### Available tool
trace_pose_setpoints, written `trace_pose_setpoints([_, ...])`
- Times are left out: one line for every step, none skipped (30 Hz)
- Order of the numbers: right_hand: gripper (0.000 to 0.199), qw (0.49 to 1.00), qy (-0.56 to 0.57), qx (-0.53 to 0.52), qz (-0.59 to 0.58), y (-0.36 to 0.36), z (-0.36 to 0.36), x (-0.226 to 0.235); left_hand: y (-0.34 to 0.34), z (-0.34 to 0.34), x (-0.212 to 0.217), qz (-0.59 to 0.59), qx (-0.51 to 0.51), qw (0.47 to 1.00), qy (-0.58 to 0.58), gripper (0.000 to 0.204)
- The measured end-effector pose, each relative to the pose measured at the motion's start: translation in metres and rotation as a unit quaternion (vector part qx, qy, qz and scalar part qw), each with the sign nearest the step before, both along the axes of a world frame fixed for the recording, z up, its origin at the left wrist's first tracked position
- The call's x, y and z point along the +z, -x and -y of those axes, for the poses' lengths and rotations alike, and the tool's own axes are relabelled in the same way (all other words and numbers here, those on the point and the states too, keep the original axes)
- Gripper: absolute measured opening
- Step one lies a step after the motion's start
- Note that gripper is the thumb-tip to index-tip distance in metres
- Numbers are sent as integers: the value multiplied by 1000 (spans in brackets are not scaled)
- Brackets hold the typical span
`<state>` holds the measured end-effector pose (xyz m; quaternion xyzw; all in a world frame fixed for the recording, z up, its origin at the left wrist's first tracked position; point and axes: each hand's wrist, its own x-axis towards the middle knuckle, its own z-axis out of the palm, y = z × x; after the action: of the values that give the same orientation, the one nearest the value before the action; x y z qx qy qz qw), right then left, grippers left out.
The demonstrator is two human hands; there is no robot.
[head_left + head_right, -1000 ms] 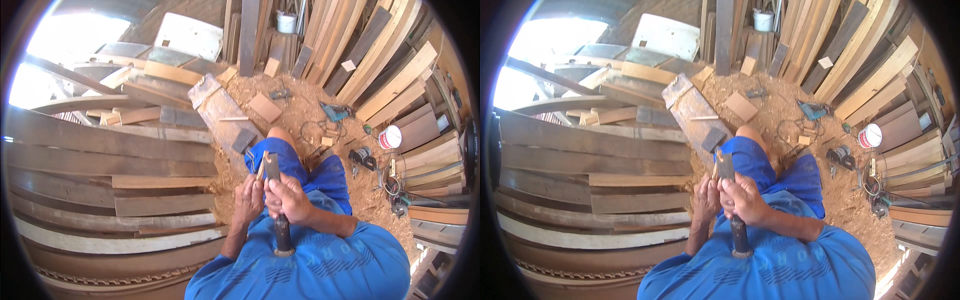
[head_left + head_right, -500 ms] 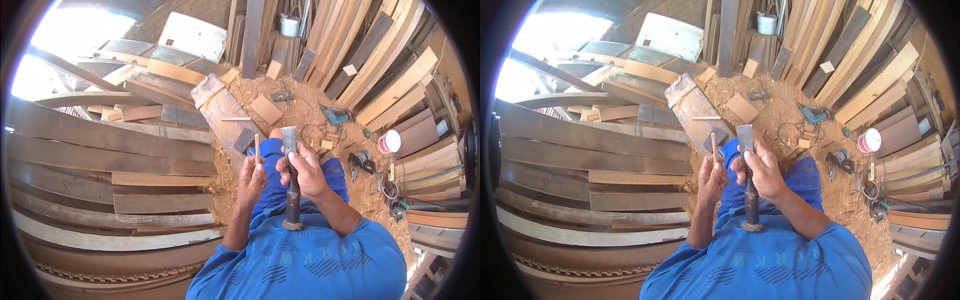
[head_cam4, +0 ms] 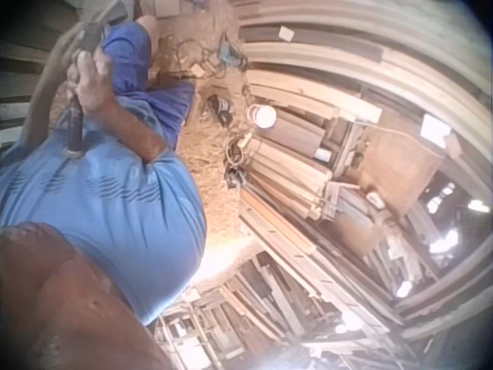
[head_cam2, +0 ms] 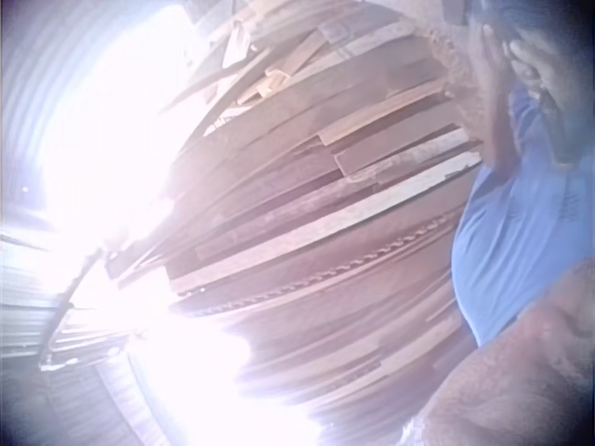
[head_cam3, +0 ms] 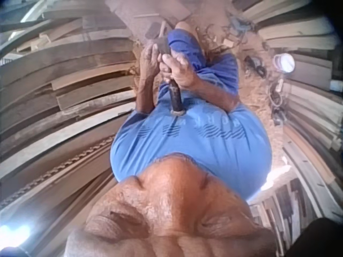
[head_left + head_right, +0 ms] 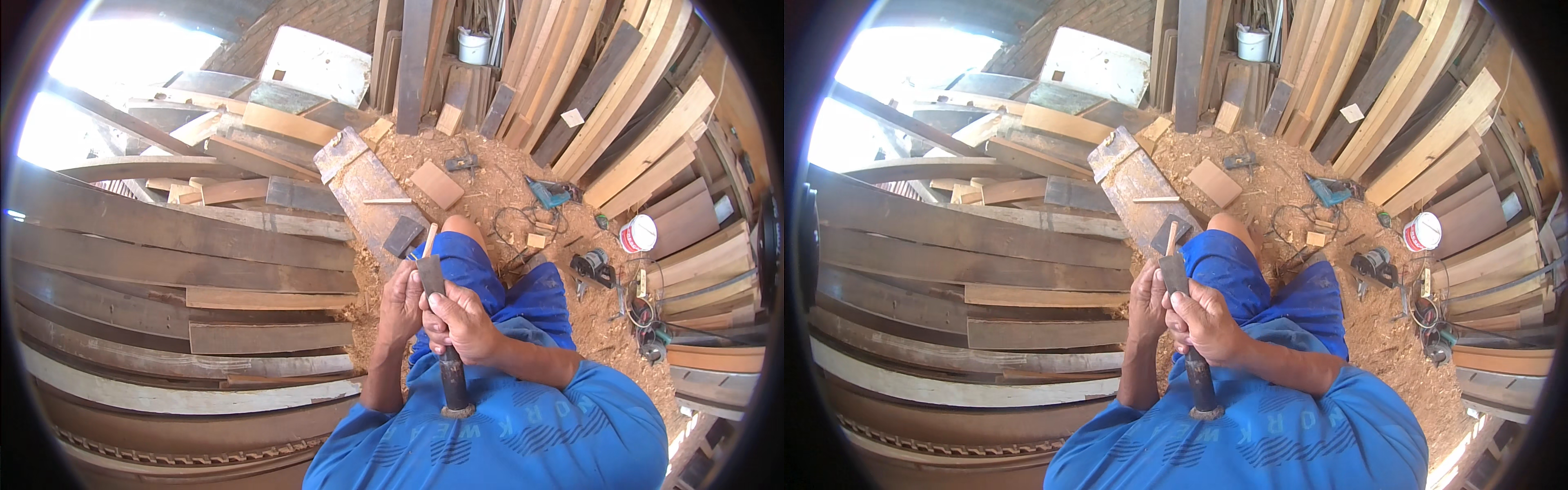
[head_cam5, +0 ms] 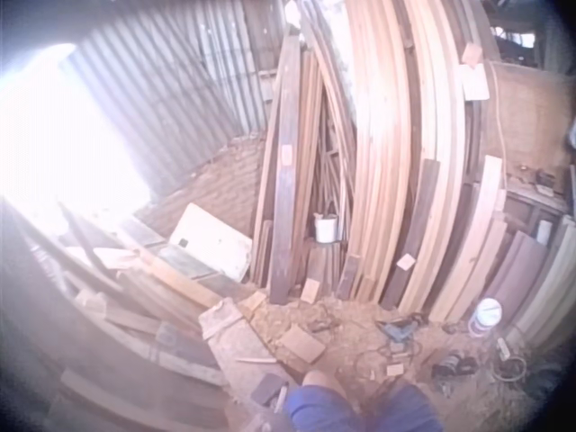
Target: The person carves a small wooden rod using a metal blade, shaving thin strips from the end of the wood while holding it against a larger wooden block.
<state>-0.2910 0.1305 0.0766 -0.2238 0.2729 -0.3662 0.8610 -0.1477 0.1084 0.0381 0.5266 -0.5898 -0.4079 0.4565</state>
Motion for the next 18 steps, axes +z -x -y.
trace_pose_setpoints([20, 1000, 7, -1, -2, 0, -1, -1, 1, -4, 3, 6, 4, 1000, 5, 27])
trace_pose_setpoints([20, 1000, 4, 1, -1, 0, -2, -1, 2, -9, 6, 11, 9, 1000, 7, 26])
trace_pose_setpoints([21, 1000, 1, -5, -3, 1, -3, -1, 5, -11, 9, 16, 16, 1000, 15, 24])
trace_pose_setpoints([21, 1000, -3, -12, -6, 3, -4, -1, 7, -14, 9, 20, 23, 999, 24, 23])
trace_pose_setpoints([21, 1000, -4, -14, -7, 8, -4, 1, 6, -21, 5, 74, 24, 997, 20, 22])
trace_pose_setpoints([21, 997, 23, -69, -6, 17, -2, 5, 8, -36, 11, 29, -10, 997, -65, 21])
trace_pose_setpoints([21, 992, 53, -118, -2, 25, 0, 12, 10, -61, -5, 36, -40, 998, -34, 23])
trace_pose_setpoints([20, 991, 70, -117, 7, 33, 2, 22, 10, -77, -27, 43, -73, 996, -3, 24])
trace_pose_setpoints([19, 992, 60, -114, -4, 39, 2, 21, 5, -84, -39, 41, -76, 996, -12, 24])
trace_pose_setpoints([18, 993, 50, -110, -14, 42, 2, 19, -2, -91, -48, -49, -17, 989, -136, 26])
trace_pose_setpoints([18, 993, 47, -111, -13, 43, 6, 14, -4, -89, -43, -136, 46, 958, -250, 28])
trace_pose_setpoints([18, 994, -3, -110, -2, 41, 9, 5, -4, -81, -40, -134, 46, 957, -253, 28])
trace_pose_setpoints([18, 993, -52, -109, 8, 38, 10, -2, -4, -64, -41, -161, 53, 960, -225, 29])
trace_pose_setpoints([18, 993, -50, -108, 10, 32, 11, -5, -2, -46, -35, -187, 59, 962, -191, 31])
trace_pose_setpoints([17, 995, -48, -79, 22, 24, 12, -8, 1, -32, -33, -185, 57, 963, -187, 31])
trace_pose_setpoints([17, 997, -43, -50, 31, 15, 15, -5, 3, -19, -29, -137, 46, 983, -109, 31])
trace_pose_setpoints([16, 998, -44, -27, 28, 7, 15, 1, 5, -11, -25, -88, 35, 995, -29, 31])
trace_pose_setpoints([17, 998, -53, -6, 41, 3, 12, 3, 5, -8, -22, -89, 31, 995, -26, 31])
